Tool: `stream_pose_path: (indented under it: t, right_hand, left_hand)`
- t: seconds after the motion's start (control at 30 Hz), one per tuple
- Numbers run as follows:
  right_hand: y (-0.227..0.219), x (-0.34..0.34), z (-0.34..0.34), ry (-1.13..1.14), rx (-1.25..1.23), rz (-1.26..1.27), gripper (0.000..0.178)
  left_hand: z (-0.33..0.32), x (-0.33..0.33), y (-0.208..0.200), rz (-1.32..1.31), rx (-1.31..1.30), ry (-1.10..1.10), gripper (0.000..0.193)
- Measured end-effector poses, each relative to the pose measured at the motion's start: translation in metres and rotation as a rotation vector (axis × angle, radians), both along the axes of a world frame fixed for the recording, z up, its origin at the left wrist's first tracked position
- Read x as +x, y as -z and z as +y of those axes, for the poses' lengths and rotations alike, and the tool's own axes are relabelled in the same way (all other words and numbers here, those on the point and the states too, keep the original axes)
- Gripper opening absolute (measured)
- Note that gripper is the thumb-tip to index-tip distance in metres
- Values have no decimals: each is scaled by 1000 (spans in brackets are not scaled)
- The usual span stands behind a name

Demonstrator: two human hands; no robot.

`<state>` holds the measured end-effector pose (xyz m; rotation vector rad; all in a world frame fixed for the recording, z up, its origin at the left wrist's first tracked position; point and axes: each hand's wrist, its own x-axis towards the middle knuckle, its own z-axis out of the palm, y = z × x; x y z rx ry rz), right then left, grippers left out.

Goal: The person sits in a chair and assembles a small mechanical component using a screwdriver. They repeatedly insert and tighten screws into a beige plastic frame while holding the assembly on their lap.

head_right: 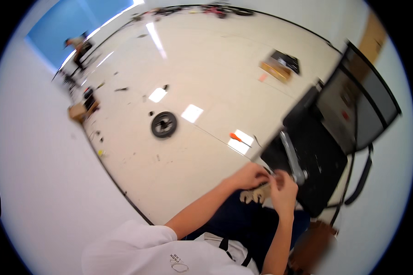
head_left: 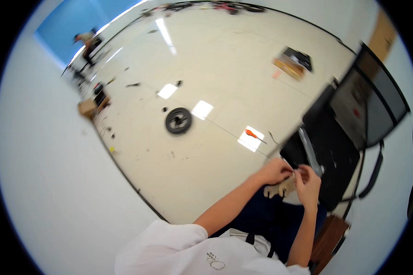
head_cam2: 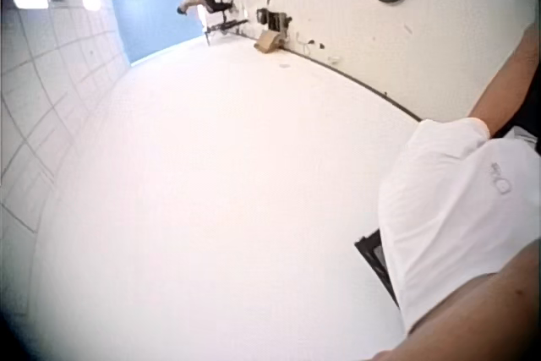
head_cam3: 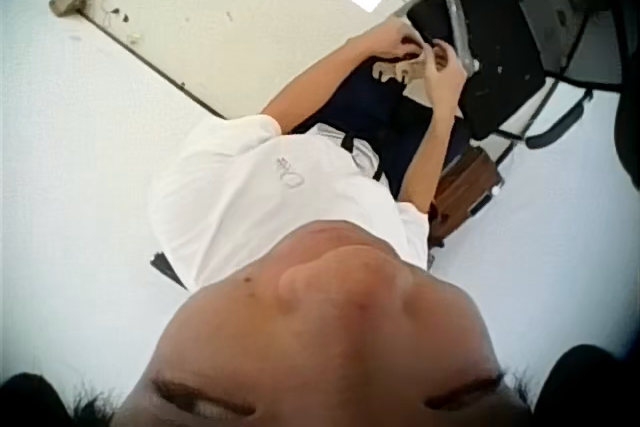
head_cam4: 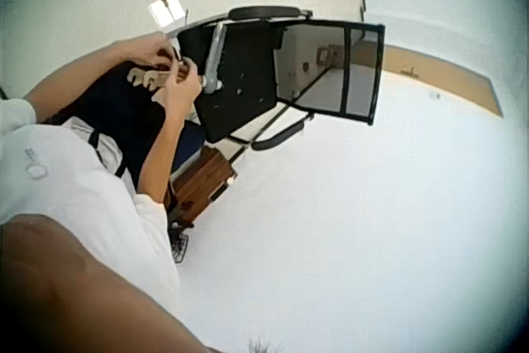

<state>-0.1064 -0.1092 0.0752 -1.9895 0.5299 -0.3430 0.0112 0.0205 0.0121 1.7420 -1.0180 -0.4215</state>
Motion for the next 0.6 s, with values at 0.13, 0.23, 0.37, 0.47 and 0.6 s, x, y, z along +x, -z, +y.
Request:
stream_pose_path:
  t: [0.13,0.23,0.37,0.47,0.6]
  right_hand:
    - [6,1,-1,73,79,-32,16]
    - [20,0,-13,10,110,12,16]
    - [27,3,-9,24,78,-80,17]
    - [14,8,1,4,174,-66,17]
    - [0,11,7,-39,153,-11,16]
  left_hand:
    - [1,-2,-12,94,65,43,19]
    - [2,-5,-15,94,67,53,17]
    - [-3,-4,-6,83,-16,20,16]
    - [-2,-5,-6,103,13,36,15]
    - [-4,-2,-5,105,59,90,14]
